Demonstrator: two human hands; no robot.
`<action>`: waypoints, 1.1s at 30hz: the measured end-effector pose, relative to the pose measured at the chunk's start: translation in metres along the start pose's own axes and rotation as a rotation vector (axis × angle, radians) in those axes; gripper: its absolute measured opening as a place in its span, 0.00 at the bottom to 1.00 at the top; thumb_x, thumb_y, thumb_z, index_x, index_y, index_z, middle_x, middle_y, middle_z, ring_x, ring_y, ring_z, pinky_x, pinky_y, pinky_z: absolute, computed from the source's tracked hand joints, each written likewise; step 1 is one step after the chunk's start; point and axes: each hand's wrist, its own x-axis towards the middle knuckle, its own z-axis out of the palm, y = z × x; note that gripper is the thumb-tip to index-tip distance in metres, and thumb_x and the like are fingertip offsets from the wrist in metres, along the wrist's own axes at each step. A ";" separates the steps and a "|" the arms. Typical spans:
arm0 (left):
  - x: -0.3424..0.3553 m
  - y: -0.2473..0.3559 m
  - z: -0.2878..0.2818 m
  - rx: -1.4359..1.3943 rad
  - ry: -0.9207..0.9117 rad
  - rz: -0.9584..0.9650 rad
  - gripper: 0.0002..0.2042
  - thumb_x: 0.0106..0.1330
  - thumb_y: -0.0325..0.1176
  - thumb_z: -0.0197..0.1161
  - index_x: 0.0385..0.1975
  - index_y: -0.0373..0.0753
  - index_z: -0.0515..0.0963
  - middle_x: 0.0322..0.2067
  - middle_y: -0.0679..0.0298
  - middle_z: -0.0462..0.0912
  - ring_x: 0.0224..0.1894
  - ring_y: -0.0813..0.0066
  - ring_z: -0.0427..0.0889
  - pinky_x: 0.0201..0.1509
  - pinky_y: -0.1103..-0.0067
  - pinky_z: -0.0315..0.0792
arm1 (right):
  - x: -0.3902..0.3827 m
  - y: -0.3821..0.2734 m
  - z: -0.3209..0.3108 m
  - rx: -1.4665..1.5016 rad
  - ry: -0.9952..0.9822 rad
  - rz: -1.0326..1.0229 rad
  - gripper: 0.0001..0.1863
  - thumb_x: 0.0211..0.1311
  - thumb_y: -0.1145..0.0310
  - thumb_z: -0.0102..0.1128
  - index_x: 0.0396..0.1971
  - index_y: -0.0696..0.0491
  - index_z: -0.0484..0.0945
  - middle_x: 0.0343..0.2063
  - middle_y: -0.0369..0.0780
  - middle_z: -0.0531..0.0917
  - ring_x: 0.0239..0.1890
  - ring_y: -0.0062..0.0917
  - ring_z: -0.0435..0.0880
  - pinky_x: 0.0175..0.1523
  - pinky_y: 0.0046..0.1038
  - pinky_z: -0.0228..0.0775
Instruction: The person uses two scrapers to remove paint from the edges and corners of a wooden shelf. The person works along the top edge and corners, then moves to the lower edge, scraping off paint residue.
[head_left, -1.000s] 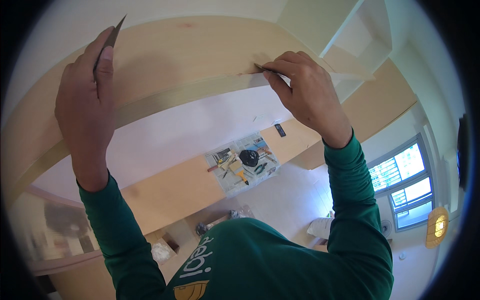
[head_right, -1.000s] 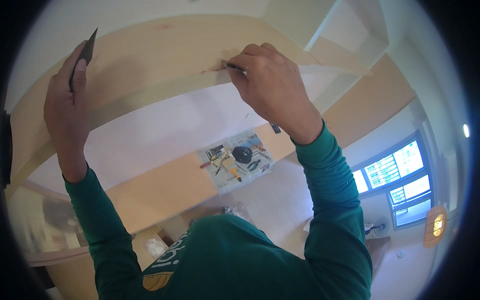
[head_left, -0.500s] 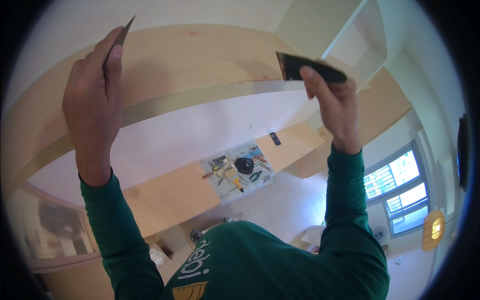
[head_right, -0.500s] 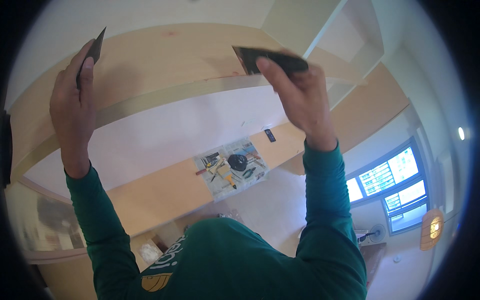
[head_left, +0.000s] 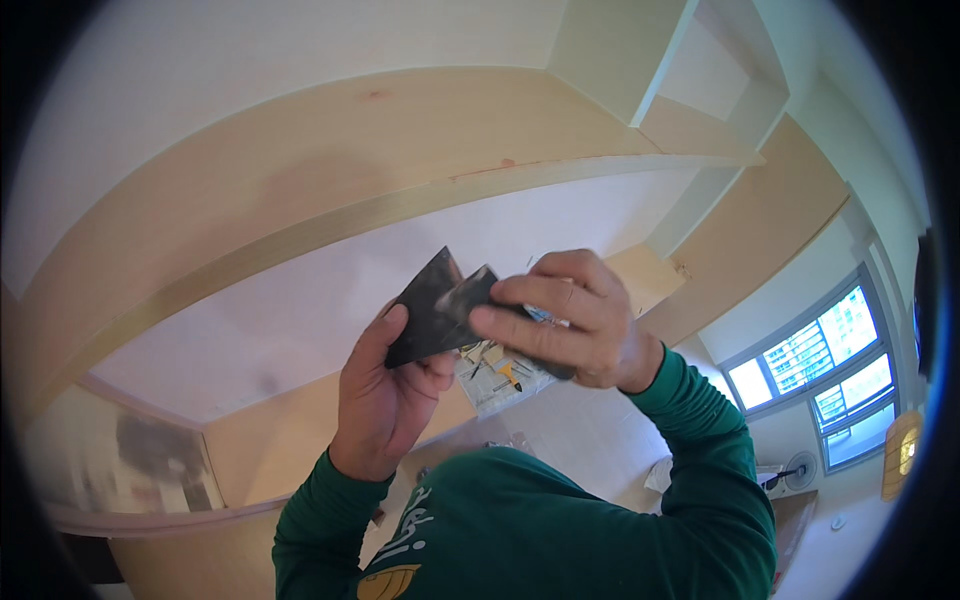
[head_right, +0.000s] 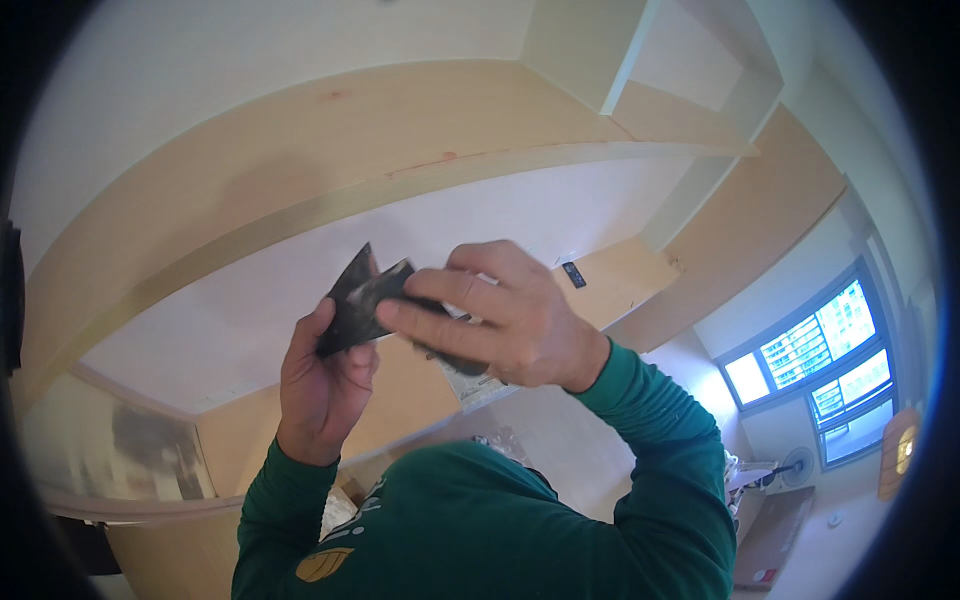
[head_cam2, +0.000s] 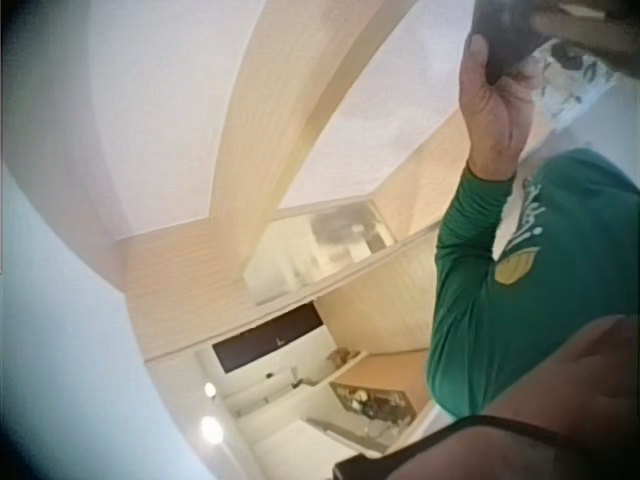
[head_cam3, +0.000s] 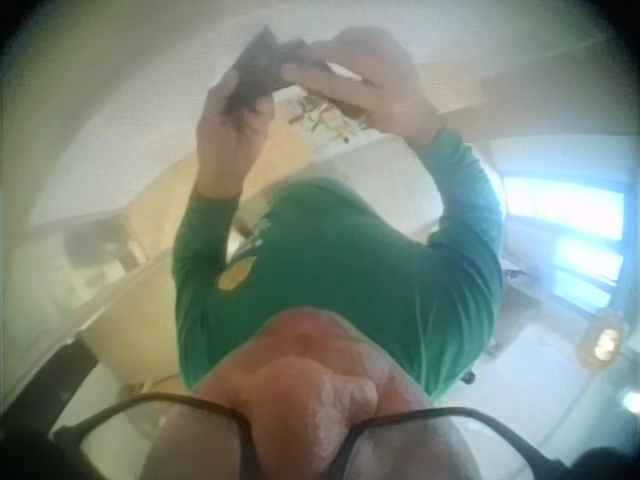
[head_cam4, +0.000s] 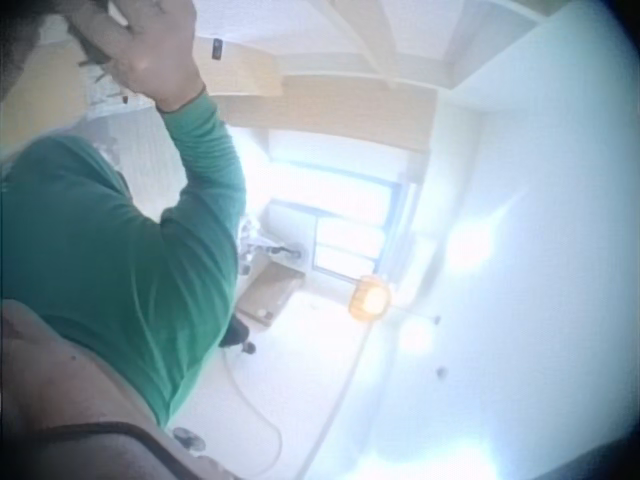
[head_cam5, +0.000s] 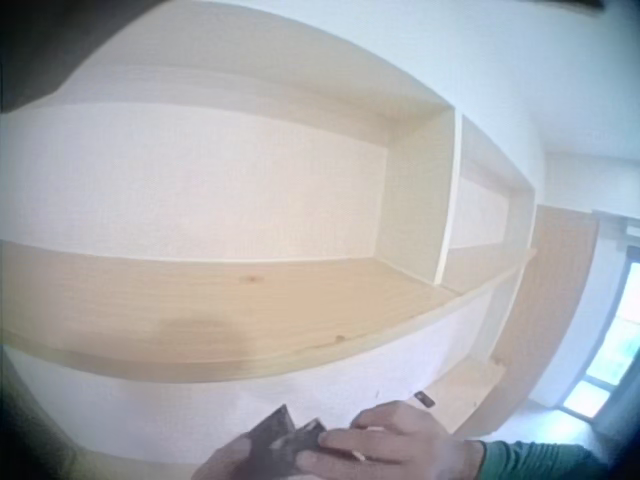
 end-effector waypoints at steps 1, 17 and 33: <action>-0.005 0.004 0.006 -0.006 0.029 0.038 0.20 0.86 0.44 0.53 0.65 0.36 0.79 0.44 0.58 0.92 0.33 0.71 0.89 0.33 0.76 0.82 | -0.002 0.005 -0.001 -0.056 -0.054 0.005 0.25 0.56 0.67 0.76 0.57 0.47 0.91 0.48 0.36 0.87 0.46 0.35 0.83 0.49 0.35 0.79; -0.007 0.007 -0.023 0.502 -0.224 0.363 0.21 0.85 0.38 0.53 0.64 0.25 0.76 0.53 0.41 0.87 0.36 0.60 0.89 0.35 0.69 0.84 | 0.078 0.131 -0.010 -0.079 -0.437 0.539 0.30 0.82 0.53 0.59 0.28 0.67 0.80 0.18 0.52 0.73 0.21 0.43 0.71 0.34 0.41 0.71; -0.016 -0.017 -0.018 -0.078 0.030 0.104 0.20 0.86 0.42 0.54 0.69 0.38 0.75 0.47 0.59 0.89 0.38 0.68 0.85 0.39 0.73 0.79 | -0.031 0.020 0.015 0.062 -0.282 0.176 0.17 0.62 0.68 0.75 0.52 0.50 0.92 0.45 0.38 0.88 0.45 0.35 0.84 0.51 0.32 0.79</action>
